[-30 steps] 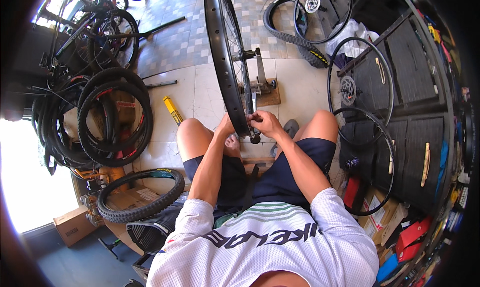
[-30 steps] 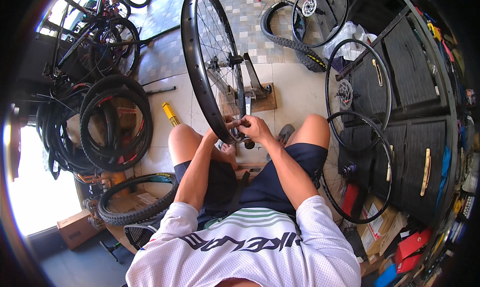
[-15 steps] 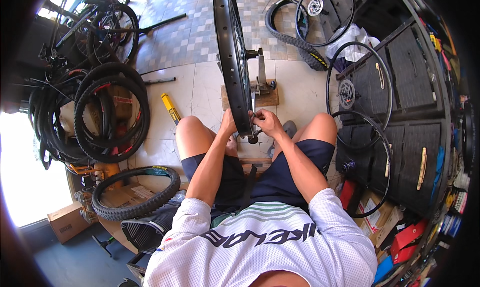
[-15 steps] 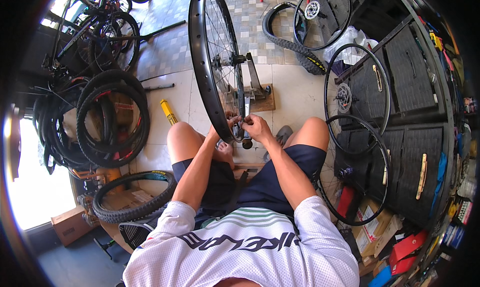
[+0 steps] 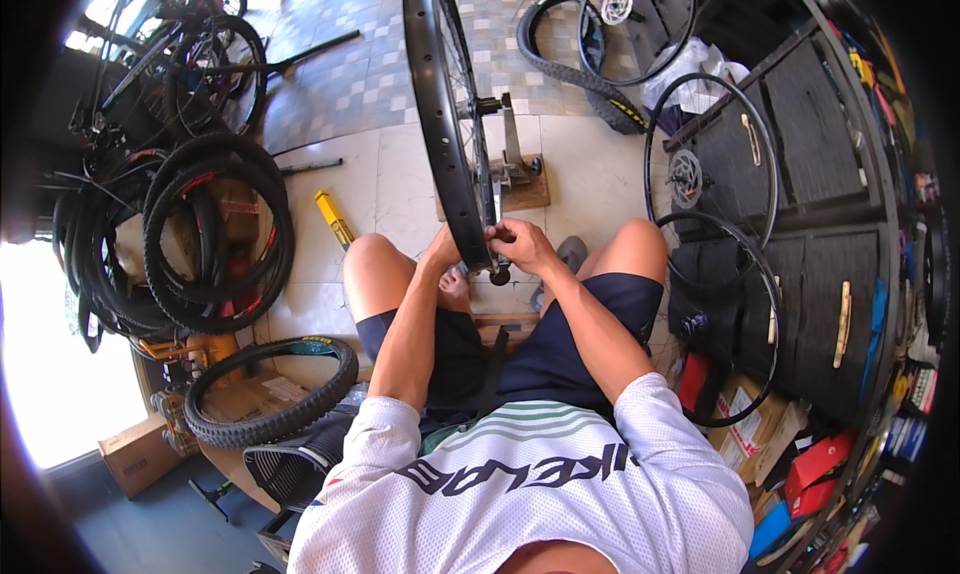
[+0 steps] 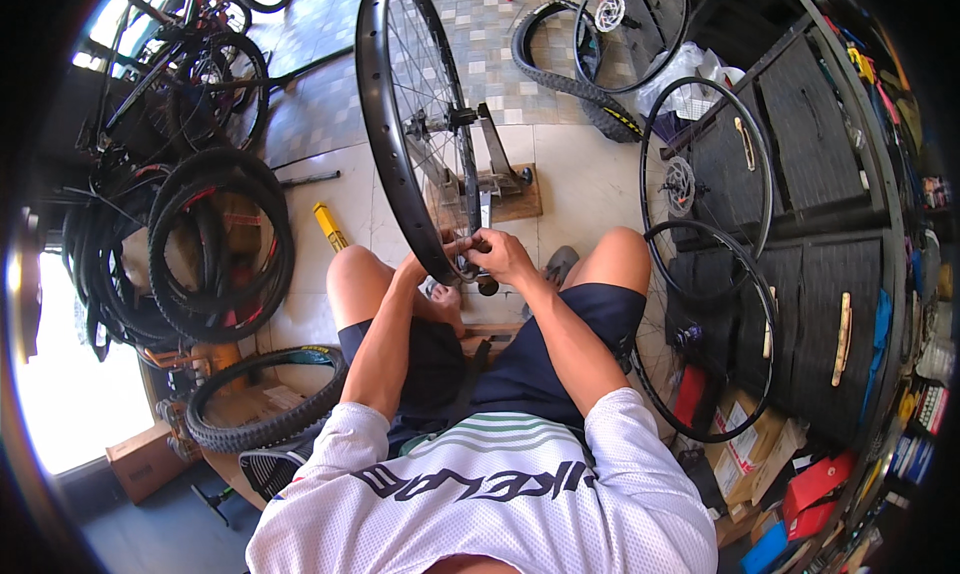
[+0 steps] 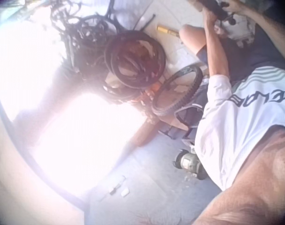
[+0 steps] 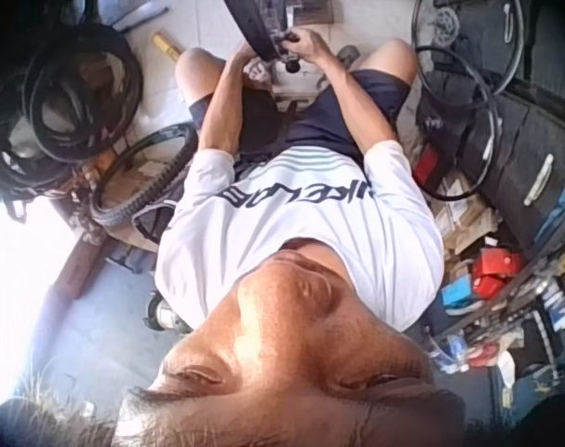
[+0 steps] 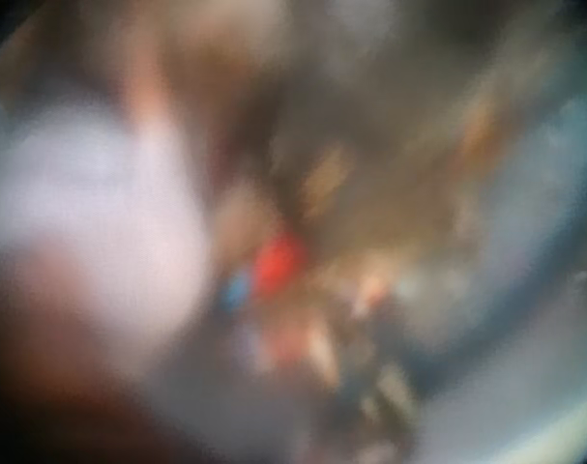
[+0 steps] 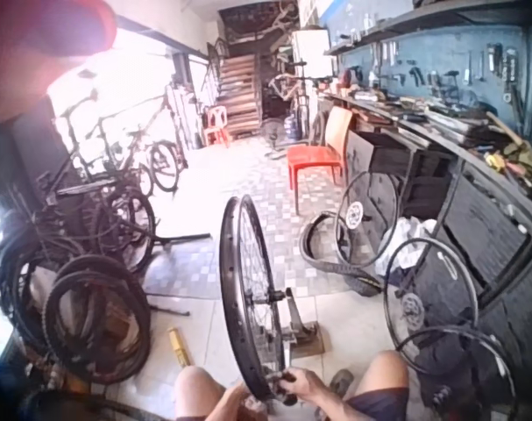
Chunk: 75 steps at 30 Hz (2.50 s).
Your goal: The person sits on the floor and uses a spoke wrench to adjust the spokes of a bicycle wheel mounted on a truing stand. They rotate the wheel and tighten or loosen individual spokes to true the wheel.
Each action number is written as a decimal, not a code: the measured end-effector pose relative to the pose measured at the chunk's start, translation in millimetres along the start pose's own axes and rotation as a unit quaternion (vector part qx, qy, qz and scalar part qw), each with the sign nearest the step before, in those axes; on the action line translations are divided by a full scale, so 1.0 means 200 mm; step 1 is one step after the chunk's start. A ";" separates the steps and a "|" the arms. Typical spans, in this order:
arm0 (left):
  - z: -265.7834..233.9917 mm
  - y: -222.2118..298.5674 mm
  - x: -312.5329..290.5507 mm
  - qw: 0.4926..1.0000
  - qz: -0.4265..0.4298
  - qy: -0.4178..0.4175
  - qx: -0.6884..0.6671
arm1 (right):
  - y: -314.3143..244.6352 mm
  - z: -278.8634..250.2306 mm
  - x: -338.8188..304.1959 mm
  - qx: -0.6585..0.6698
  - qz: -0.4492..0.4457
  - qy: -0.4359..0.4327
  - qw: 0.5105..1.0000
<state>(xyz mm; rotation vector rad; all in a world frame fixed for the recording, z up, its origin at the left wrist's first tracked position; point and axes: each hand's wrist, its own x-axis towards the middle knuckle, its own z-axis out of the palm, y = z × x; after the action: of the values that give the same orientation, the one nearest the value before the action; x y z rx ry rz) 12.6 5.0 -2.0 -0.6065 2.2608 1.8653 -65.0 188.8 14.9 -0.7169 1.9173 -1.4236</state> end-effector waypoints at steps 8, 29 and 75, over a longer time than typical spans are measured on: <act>0.13 0.10 -0.01 0.988 0.061 0.103 0.101 | 0.14 -0.01 0.02 0.040 -0.018 0.021 0.999; 0.12 0.01 -0.01 0.992 0.014 0.075 -0.100 | 0.10 -0.01 0.03 -0.003 0.033 0.026 0.999; 0.18 0.18 -0.06 0.984 0.014 0.161 0.069 | 0.13 0.01 0.02 0.104 0.017 -0.017 0.994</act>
<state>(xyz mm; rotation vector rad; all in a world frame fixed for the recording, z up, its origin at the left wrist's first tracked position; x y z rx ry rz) 3.6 46.8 26.8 -0.9147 2.5816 1.7062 -68.5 191.6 -11.4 -0.6028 1.7154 -1.5518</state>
